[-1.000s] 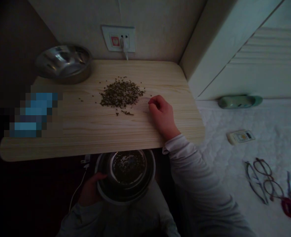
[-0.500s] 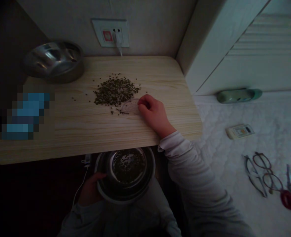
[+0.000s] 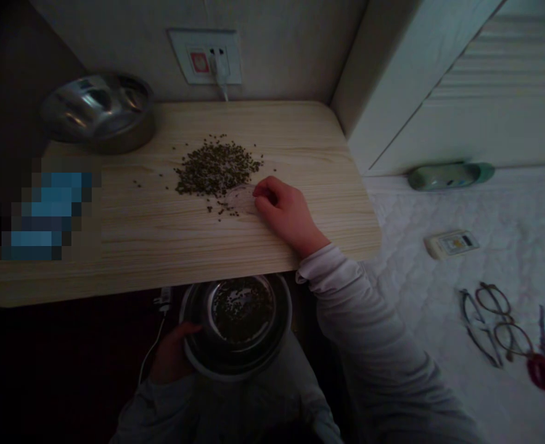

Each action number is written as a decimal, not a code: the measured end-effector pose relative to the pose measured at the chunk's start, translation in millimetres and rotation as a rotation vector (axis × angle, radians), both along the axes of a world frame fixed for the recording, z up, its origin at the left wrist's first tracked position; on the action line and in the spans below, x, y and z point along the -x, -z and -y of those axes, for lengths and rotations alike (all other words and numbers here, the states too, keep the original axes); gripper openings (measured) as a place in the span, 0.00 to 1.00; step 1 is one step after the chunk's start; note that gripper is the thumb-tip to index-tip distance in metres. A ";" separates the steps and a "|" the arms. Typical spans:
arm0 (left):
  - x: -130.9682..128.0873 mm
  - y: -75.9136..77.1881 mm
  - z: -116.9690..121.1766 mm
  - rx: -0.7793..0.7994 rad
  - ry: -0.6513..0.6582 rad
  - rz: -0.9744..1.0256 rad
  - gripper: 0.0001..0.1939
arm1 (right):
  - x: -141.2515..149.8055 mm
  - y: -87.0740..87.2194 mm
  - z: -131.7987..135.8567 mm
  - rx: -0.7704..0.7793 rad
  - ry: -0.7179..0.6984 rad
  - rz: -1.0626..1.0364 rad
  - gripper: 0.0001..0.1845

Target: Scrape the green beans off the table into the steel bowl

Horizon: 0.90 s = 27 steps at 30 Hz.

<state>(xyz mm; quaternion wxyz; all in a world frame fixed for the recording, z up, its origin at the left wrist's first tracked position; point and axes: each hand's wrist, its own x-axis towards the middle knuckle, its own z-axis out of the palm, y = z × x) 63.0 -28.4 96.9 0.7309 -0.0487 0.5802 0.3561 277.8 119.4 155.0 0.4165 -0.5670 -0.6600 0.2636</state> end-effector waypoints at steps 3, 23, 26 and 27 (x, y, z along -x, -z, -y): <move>0.9 1.8 1.5 -0.001 0.016 0.004 0.04 | 0.2 -0.4 0.9 0.004 -0.032 -0.007 0.06; -6.2 -7.2 -1.8 0.018 -0.021 0.031 0.06 | 15.7 -3.8 3.7 -0.071 -0.156 0.033 0.08; -2.9 -3.9 -1.4 0.051 -0.016 0.017 0.06 | 15.1 -5.4 5.1 -0.064 -0.189 0.015 0.08; -2.1 -2.7 -1.1 0.057 -0.015 0.011 0.06 | 15.0 -5.7 5.5 -0.064 -0.194 0.009 0.08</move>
